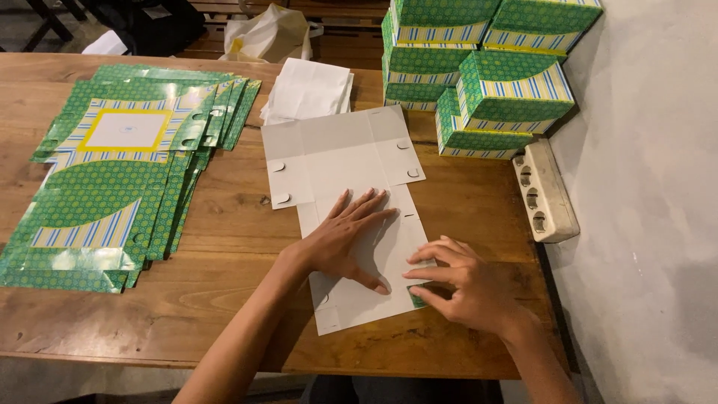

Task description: Assembling a cardboard box by folding along pre-scored lines and pressing flaps.

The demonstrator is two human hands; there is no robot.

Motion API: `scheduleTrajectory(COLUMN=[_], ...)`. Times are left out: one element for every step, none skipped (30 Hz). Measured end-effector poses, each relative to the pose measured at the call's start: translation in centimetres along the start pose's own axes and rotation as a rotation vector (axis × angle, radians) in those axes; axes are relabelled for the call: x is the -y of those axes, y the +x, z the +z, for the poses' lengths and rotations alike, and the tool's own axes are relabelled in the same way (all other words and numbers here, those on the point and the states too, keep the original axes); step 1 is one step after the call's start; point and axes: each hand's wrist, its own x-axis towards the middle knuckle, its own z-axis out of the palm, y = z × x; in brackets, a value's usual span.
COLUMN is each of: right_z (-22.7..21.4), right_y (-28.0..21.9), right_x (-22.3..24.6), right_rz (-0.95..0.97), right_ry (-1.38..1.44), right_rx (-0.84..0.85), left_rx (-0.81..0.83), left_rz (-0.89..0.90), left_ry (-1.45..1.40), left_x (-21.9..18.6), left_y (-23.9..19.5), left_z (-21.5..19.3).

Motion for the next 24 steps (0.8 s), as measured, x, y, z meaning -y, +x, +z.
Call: scheduleTrajectory(right_z=[0.0,0.0,0.0,-0.2,-0.3,-0.5,-0.9,-1.3,-1.7,-2.1,-2.4,-2.7,-2.7,-2.6,-2.4,-2.2,-1.9,-1.7,-1.6,-1.4,-1.4,-1.1,-1.0,-0.9], right_y=[0.2,0.4,0.6,1.2,1.7,2.2,2.7,3.3,3.8,4.8,5.8,6.7,7.0,7.3,7.6,7.5,7.4,7.2,7.2,7.1,6.9,6.6,6.5,6.4], right_x=[-0.4,-0.7,-1.1,-1.2,-1.3,-1.3,-1.1,-0.9,-0.7,-0.5,-0.2,0.0,-0.6,-1.1,-1.7,-2.0,-2.3,-2.7,-2.8,-2.9,-3.0,-3.3,-3.7,-4.0], right_rz=[-0.001,0.056,0.113,0.112,0.14,0.168,0.167,0.192,0.216,0.214,0.233,0.252,0.25,0.255,0.26,0.257,0.232,0.206,0.205,0.194,0.186,0.189,0.163,0.138], right_ry=[0.0,0.003,0.006,0.006,-0.007,-0.021,-0.021,-0.039,-0.056,-0.056,-0.08,-0.104,-0.101,-0.064,-0.027,-0.022,0.019,0.06,0.064,0.07,0.076,0.079,0.066,0.052], right_rx=[0.0,0.089,0.18,0.181,0.235,0.289,0.29,0.349,0.408,0.409,0.471,0.532,0.532,0.57,0.608,0.609,0.601,0.592,0.595,0.58,0.565,0.567,0.559,0.551], left_rx=[0.0,-0.041,-0.083,-0.083,-0.075,-0.066,-0.067,-0.058,-0.051,-0.051,-0.051,-0.051,-0.049,-0.053,-0.056,-0.054,-0.063,-0.072,-0.07,-0.091,-0.11,-0.106,-0.116,-0.127], left_rz=[-0.001,0.021,0.042,0.04,0.022,0.004,0.004,-0.003,-0.01,-0.012,-0.014,-0.016,-0.019,-0.036,-0.053,-0.057,-0.07,-0.083,-0.087,-0.099,-0.108,-0.11,-0.128,-0.146], left_ry=[0.001,-0.005,-0.012,-0.012,-0.004,0.005,0.005,-0.002,-0.01,-0.01,-0.023,-0.035,-0.034,-0.014,0.006,0.007,0.011,0.015,0.013,0.038,0.06,0.057,0.107,0.156], left_x=[0.3,0.7,1.0,0.8,0.6,0.4,0.1,-0.2,-0.5,-0.4,-0.4,-0.4,0.0,0.4,0.9,0.7,0.5,0.4,0.4,0.3,0.2,0.0,-0.2,-0.4], left_y=[0.0,0.1,0.1,0.0,-0.1,-0.2,-0.2,-0.3,-0.4,-0.4,-0.4,-0.4,-0.4,-0.3,-0.3,-0.4,-0.3,-0.3,-0.3,-0.3,-0.3,-0.2,0.1,0.3], left_z=[0.2,0.4,0.6,0.3,0.1,-0.2,-0.4,-0.7,-0.9,-0.9,-0.9,-0.9,-0.5,-0.2,0.2,0.1,0.1,0.1,0.4,0.7,1.1,1.6,1.8,1.9])
